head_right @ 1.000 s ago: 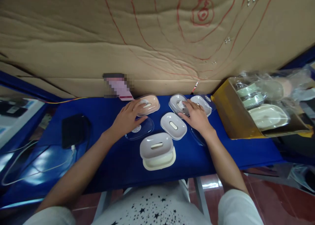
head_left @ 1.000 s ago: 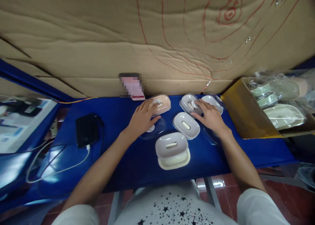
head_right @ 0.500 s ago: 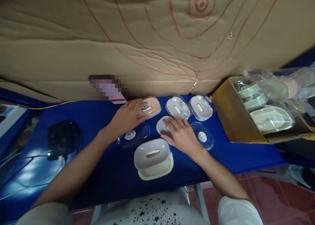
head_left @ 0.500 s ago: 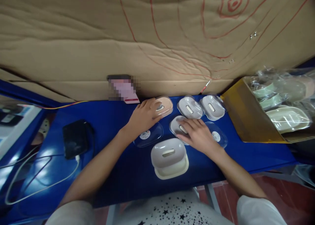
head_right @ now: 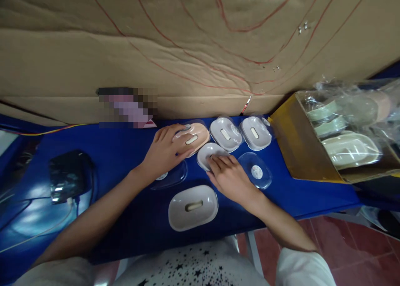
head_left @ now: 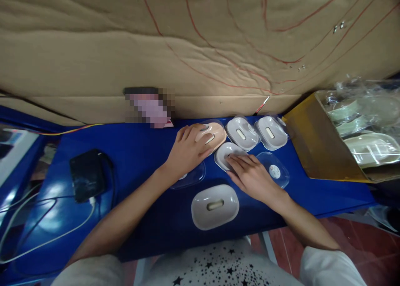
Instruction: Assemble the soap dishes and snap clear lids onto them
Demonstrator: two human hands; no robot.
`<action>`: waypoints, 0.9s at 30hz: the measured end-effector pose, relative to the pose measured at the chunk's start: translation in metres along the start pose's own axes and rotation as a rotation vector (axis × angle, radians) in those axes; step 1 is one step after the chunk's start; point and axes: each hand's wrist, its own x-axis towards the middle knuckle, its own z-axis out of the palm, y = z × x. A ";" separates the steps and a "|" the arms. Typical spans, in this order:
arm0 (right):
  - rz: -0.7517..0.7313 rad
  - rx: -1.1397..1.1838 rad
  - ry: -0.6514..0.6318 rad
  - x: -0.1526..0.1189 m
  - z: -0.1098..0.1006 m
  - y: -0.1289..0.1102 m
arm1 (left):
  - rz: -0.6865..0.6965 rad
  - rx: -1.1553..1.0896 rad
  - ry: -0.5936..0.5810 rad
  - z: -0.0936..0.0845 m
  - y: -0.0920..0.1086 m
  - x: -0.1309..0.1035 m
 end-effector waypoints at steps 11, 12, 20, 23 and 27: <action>0.143 0.227 0.144 0.000 -0.004 0.010 | 0.006 0.027 -0.085 0.010 0.005 -0.008; 0.188 0.282 0.171 0.000 -0.005 0.014 | 0.005 0.012 -0.088 0.009 0.005 -0.008; 0.461 0.587 0.296 0.009 0.002 0.064 | -0.068 -0.251 -0.027 0.005 -0.009 -0.002; 0.447 0.679 0.241 0.008 -0.001 0.076 | -0.100 -0.332 0.026 0.005 -0.013 0.001; 0.351 0.835 0.060 0.008 -0.008 0.081 | -0.071 -0.342 0.018 0.006 -0.012 0.000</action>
